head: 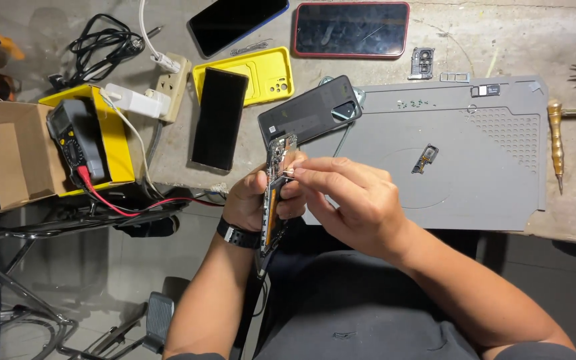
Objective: The person repairs a disassembled smartphone by connecting internal components and testing the device. They use tweezers to handle small parts, connect a USB cable to test the screen, and reassemble the phone's internal components.
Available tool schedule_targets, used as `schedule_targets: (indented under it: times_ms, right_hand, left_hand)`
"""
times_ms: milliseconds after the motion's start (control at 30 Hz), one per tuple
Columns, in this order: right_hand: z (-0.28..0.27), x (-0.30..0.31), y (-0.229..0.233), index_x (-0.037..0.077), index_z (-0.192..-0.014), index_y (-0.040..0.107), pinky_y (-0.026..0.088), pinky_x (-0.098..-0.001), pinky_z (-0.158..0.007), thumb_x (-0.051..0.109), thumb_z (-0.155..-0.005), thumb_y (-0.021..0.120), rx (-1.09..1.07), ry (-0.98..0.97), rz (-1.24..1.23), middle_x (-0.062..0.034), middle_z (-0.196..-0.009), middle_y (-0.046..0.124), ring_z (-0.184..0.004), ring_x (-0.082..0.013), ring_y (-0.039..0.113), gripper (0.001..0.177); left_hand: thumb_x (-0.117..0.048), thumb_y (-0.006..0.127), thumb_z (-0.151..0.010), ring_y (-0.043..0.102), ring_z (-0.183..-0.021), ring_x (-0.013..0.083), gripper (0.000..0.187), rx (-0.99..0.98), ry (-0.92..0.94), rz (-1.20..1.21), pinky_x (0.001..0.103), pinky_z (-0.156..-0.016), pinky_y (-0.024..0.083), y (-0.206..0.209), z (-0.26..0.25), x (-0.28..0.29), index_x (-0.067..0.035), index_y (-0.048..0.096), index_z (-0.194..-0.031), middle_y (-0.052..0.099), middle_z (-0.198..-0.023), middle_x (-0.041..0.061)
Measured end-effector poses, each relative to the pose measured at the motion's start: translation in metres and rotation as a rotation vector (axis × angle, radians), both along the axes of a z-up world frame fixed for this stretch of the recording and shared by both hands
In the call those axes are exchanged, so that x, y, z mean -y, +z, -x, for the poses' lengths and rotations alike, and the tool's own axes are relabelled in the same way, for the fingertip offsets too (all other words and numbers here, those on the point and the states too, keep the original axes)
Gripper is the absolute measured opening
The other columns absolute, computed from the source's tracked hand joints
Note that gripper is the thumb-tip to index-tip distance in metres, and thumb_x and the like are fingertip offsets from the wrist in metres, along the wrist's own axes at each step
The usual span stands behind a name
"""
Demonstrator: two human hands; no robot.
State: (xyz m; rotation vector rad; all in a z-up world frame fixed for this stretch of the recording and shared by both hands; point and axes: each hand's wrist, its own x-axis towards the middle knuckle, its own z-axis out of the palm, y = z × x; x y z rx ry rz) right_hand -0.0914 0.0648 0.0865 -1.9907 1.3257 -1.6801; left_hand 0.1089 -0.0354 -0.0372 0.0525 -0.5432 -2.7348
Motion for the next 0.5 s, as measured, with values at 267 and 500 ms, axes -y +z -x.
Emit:
schedule_targets:
  times_ms: [267,500]
  right_hand:
    - [0.001,-0.002,-0.007,0.002,-0.114,0.083,0.069,-0.0370,-0.071,0.000,-0.111,0.068,-0.103,-0.021,0.058,-0.0168,-0.113,0.086,-0.083,-0.0318,0.086,0.016]
    - [0.000,-0.002,-0.006,0.002,-0.118,0.084,0.071,-0.0394,-0.077,0.006,-0.116,0.064,-0.127,-0.029,0.089,-0.0193,-0.122,0.086,-0.093,-0.0352,0.088,0.021]
  left_hand:
    - [-0.048,0.095,-0.096,0.067,-0.072,0.0176,0.067,-0.005,0.017,-0.002,0.033,-0.065,0.059,0.008,0.008,-0.010,-0.011,0.047,-0.127,0.055,-0.088,0.002]
    - [-0.051,0.094,-0.092,0.066,-0.066,0.0186,0.064,0.022,0.057,-0.080,0.033,-0.062,0.060,-0.001,0.006,-0.017,-0.014,0.052,-0.123,0.053,-0.085,0.001]
